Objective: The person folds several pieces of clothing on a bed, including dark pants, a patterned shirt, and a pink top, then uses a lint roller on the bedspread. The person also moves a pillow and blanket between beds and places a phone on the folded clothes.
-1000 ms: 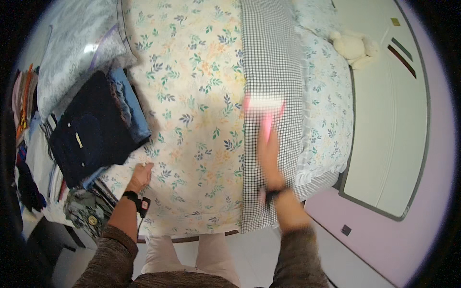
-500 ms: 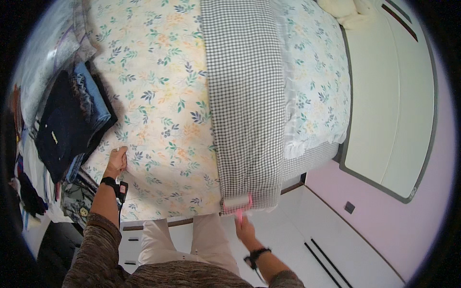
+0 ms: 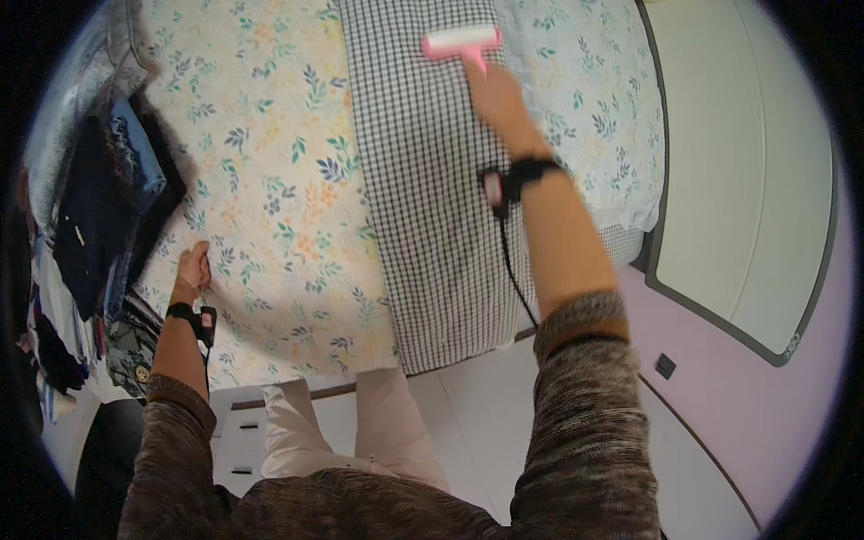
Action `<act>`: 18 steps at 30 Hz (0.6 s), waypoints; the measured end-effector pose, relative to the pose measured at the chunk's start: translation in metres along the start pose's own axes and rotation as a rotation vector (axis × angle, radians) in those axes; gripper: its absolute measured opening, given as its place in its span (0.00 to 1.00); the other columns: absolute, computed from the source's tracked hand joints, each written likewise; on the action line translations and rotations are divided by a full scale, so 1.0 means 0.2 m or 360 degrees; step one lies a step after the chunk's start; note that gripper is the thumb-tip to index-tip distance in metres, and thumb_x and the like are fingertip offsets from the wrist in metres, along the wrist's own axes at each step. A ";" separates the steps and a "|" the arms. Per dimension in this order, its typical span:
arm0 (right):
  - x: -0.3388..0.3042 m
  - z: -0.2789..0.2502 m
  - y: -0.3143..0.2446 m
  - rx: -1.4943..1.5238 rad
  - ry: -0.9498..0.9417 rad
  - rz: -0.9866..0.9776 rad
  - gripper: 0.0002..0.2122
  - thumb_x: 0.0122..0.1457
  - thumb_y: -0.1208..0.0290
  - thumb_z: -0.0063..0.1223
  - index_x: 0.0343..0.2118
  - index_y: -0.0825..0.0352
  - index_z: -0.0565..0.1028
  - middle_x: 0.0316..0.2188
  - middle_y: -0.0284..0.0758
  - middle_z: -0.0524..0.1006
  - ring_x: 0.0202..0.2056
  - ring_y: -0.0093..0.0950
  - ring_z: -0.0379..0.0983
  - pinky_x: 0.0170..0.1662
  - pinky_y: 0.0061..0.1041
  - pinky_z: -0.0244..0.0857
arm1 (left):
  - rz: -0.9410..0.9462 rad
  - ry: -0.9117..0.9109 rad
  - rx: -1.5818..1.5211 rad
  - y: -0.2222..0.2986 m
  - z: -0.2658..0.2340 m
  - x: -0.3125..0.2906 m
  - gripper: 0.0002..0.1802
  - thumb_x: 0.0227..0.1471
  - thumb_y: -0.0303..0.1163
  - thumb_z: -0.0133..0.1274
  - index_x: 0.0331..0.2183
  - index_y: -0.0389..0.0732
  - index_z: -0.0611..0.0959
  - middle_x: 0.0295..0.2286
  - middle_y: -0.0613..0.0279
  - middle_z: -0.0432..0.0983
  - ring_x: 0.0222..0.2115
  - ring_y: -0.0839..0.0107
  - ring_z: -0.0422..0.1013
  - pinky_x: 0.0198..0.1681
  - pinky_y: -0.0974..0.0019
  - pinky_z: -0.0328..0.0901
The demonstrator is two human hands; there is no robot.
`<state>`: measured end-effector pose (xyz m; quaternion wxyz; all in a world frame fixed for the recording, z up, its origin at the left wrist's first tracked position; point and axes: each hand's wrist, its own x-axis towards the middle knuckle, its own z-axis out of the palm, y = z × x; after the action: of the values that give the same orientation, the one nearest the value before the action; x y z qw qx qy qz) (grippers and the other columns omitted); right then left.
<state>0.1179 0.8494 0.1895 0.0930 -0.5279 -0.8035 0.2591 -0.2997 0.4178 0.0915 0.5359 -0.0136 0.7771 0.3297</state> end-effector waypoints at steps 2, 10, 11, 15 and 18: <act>-0.66 0.12 0.13 -0.0025 -0.0086 0.0383 0.24 0.65 0.54 0.30 0.40 0.74 0.72 0.37 0.56 0.74 0.40 0.51 0.71 0.41 0.43 0.64 | -0.0028 0.0047 0.0092 0.00 0.00 0.00 0.28 0.50 0.45 0.52 0.07 0.50 0.59 0.04 0.70 0.52 0.02 0.74 0.48 0.07 0.67 0.44; -3.06 0.17 -0.02 0.0424 -0.0216 0.1564 0.18 0.62 0.58 0.44 0.28 0.71 0.73 0.19 0.40 0.71 0.23 0.29 0.66 0.30 0.30 0.63 | -0.0038 0.0128 0.0157 0.00 0.02 0.00 0.26 0.49 0.46 0.51 0.08 0.49 0.61 0.05 0.70 0.54 0.04 0.73 0.49 0.08 0.66 0.43; -3.04 0.14 -0.03 0.0492 -0.0094 0.1674 0.18 0.62 0.58 0.44 0.27 0.71 0.73 0.18 0.36 0.70 0.23 0.25 0.65 0.29 0.29 0.62 | 0.0019 0.0181 0.0185 -0.01 0.02 0.01 0.26 0.49 0.46 0.51 0.09 0.49 0.62 0.05 0.69 0.55 0.04 0.73 0.50 0.08 0.66 0.44; -2.35 0.03 0.23 0.0603 0.0291 0.0908 0.16 0.63 0.61 0.43 0.31 0.73 0.71 0.19 0.31 0.67 0.24 0.22 0.61 0.26 0.28 0.58 | 0.0289 0.0390 0.0379 -0.06 0.08 -0.02 0.23 0.51 0.45 0.49 0.12 0.43 0.68 0.07 0.65 0.60 0.05 0.70 0.55 0.09 0.65 0.50; -1.89 0.04 0.43 0.0520 0.0231 0.0842 0.17 0.63 0.60 0.41 0.31 0.74 0.71 0.22 0.45 0.72 0.25 0.34 0.67 0.29 0.33 0.61 | 0.0333 0.0359 0.0314 -0.08 0.22 -0.17 0.23 0.52 0.43 0.47 0.12 0.41 0.69 0.09 0.64 0.62 0.08 0.69 0.59 0.11 0.64 0.54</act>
<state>0.3438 0.5339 0.1859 0.1630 -0.7137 -0.5774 0.3615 -0.2429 0.4171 0.1021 0.4068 0.0829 0.8581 0.3022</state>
